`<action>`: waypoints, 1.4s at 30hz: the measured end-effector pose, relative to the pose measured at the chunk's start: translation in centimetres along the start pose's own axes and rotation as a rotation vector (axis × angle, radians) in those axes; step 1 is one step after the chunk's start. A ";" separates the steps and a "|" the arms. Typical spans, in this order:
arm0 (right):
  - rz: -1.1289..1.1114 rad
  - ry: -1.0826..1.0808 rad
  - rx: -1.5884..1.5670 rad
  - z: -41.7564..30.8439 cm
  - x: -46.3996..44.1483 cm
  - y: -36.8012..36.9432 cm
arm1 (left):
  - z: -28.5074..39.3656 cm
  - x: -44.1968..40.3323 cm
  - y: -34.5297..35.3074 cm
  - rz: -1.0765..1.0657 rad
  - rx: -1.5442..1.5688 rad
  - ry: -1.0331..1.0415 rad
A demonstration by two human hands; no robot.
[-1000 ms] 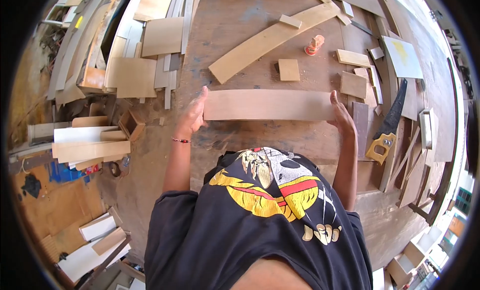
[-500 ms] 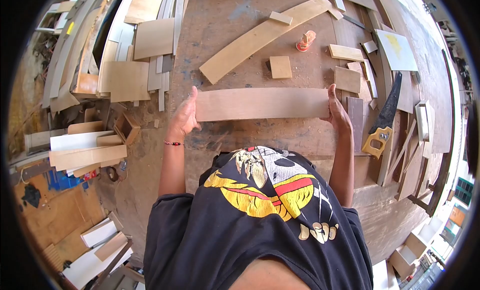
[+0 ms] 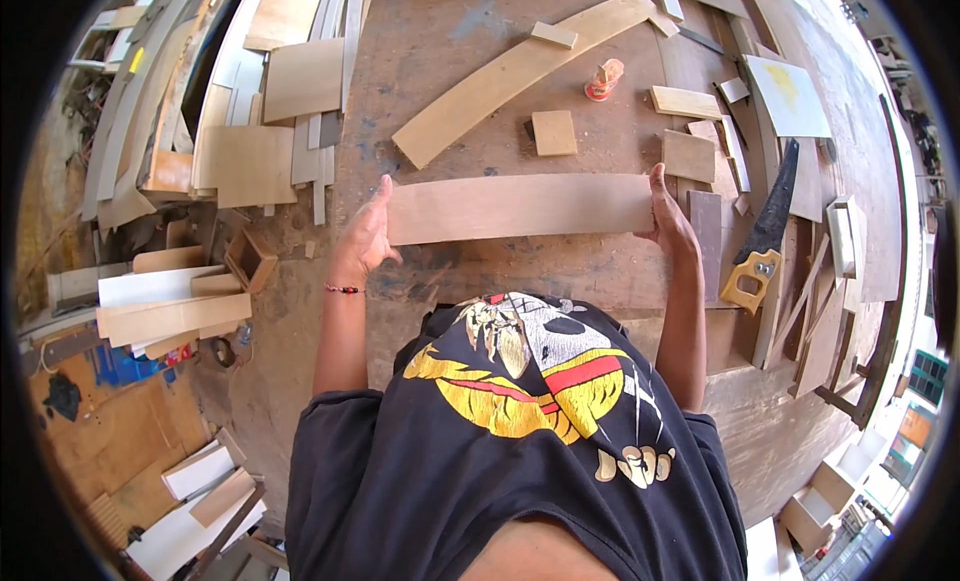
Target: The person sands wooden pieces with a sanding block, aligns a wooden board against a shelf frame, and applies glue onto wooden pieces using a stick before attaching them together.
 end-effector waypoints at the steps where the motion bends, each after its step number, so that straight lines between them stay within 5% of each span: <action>1: -0.007 0.001 0.021 0.5 -0.5 -0.3 | 0.0 -0.2 -0.2 0.023 -0.016 0.003; 34: -0.030 -0.016 -0.014 1.7 -3.0 -1.0 | -0.1 -0.9 -0.3 -0.188 -0.011 -0.040; 42: 0.038 -0.059 0.012 0.3 -1.3 0.0 | 0.4 -0.6 -0.5 -0.032 -0.010 -0.035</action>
Point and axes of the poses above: each hand's wrist, its own x-axis away from the middle knuckle, its own y-axis out of the palm, z = x × y, the point moved 8 cm from there along -x, towards the middle knuckle, and after that the axes turned 10 degrees about -x, right-handed, at the moved point
